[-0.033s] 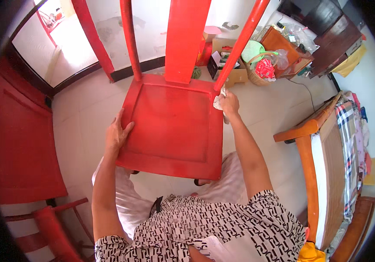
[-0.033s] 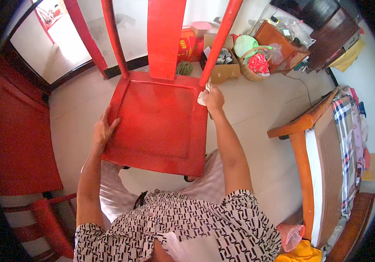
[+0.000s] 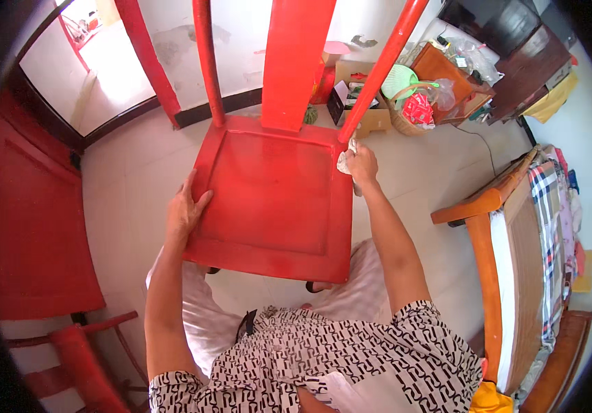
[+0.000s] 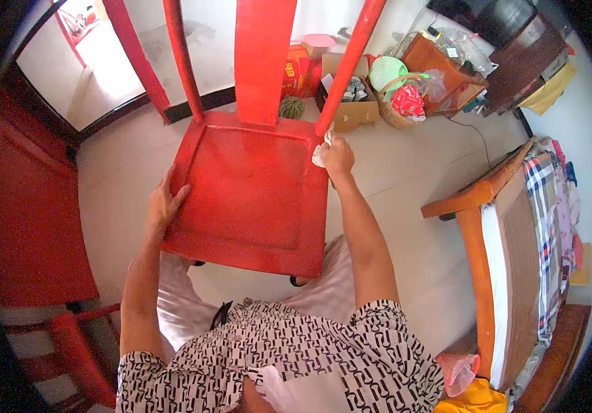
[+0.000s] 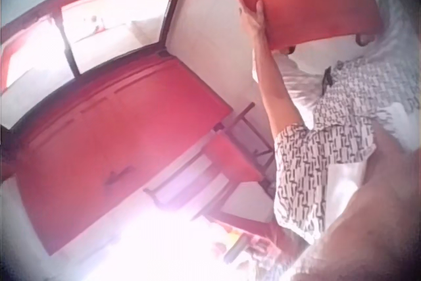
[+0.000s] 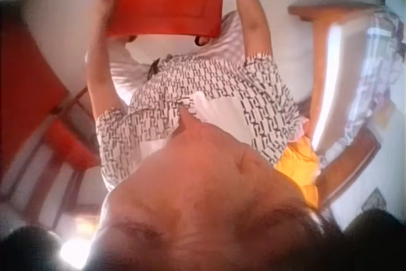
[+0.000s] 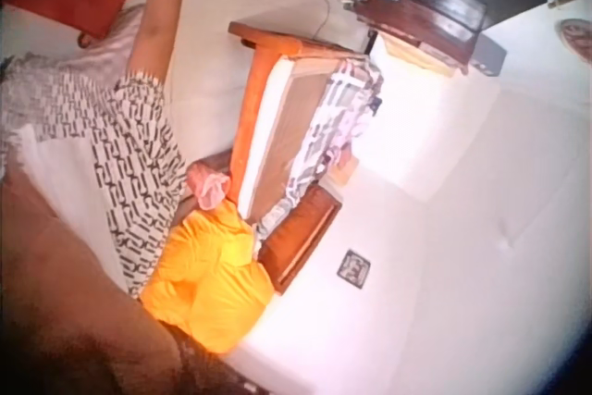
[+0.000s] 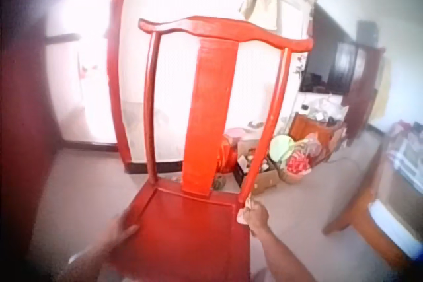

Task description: Wiping a red wooden chair with a white cloth

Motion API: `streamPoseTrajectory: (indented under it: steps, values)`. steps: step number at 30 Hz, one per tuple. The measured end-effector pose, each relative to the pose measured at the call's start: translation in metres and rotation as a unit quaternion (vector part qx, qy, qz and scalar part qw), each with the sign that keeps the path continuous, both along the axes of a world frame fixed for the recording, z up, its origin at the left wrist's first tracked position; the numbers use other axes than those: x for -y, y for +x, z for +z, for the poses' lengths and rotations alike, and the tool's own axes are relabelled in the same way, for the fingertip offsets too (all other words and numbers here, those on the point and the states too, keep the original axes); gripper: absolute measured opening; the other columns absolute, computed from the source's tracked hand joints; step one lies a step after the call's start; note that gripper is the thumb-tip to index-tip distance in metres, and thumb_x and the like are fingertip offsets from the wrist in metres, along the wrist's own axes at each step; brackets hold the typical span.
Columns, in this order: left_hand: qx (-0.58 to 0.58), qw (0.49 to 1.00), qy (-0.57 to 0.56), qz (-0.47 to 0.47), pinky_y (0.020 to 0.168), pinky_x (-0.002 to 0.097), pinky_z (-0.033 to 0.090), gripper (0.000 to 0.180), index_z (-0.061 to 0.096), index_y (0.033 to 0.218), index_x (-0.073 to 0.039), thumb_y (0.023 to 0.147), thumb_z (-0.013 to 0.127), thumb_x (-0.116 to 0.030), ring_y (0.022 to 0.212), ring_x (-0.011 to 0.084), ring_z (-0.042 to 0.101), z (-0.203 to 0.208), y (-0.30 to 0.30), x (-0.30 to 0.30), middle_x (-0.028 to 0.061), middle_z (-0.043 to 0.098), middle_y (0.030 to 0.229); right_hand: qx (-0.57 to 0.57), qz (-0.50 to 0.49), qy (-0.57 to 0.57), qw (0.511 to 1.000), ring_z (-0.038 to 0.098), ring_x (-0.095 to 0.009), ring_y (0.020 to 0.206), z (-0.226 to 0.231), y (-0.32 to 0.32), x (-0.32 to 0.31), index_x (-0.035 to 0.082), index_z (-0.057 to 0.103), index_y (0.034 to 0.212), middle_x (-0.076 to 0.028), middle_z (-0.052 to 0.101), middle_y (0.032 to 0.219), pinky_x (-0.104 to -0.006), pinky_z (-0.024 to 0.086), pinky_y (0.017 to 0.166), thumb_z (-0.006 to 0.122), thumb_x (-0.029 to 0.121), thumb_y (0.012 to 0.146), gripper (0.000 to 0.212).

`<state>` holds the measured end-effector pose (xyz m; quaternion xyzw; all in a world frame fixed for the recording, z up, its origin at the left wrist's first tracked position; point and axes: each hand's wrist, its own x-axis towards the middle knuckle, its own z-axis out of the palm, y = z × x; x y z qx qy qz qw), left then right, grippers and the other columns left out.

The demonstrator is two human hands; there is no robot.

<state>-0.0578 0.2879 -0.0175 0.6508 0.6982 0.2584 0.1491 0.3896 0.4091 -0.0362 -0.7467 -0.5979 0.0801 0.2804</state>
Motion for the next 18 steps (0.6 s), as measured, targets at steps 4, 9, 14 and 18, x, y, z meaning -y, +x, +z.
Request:
streamPoseTrajectory:
  steps: [4,9,14,18]
  values:
    - [0.026,0.999,0.032,-0.007,0.09,0.05,0.05,0.074,0.039,0.149,-0.019,0.087,0.069,-0.045,0.108,0.0468,0.06,-0.028,-0.016,-0.012,0.0279,0.061,0.121,0.119,0.041,0.05,0.991,0.066,-0.041,0.092,0.009,-0.016,0.01,0.006,0.067,0.106,-0.021,0.067,0.102,-0.0526,0.053,0.083,0.065,0.026,0.085,0.029]
    - [0.026,0.999,0.023,-0.013,0.091,0.0506,0.049,0.074,0.038,0.149,-0.019,0.087,0.068,-0.046,0.108,0.0472,0.06,-0.025,-0.007,-0.015,0.0295,0.06,0.123,0.233,0.088,-0.013,0.968,0.068,-0.041,0.084,0.016,-0.017,0.003,0.001,0.065,0.101,-0.021,0.068,0.095,-0.0514,0.055,0.078,0.064,0.019,0.085,0.024]
    - [0.021,1.0,0.011,-0.003,0.093,0.0504,0.049,0.074,0.039,0.149,-0.018,0.087,0.068,-0.047,0.11,0.0465,0.059,-0.024,-0.01,-0.012,0.0294,0.059,0.123,0.299,0.119,0.013,0.947,0.07,-0.037,0.079,0.02,-0.034,0.004,-0.003,0.068,0.093,-0.021,0.068,0.092,-0.0452,0.058,0.068,0.063,0.01,0.083,0.017]
    - [0.012,1.0,-0.012,0.008,0.092,0.0505,0.049,0.075,0.038,0.149,-0.019,0.087,0.068,-0.047,0.11,0.0453,0.06,-0.016,-0.013,-0.008,0.0286,0.06,0.121,0.373,0.18,0.067,0.908,0.07,-0.034,0.076,0.021,-0.058,0.003,-0.001,0.069,0.095,-0.018,0.067,0.088,-0.0429,0.058,0.067,0.062,0.009,0.083,0.017]
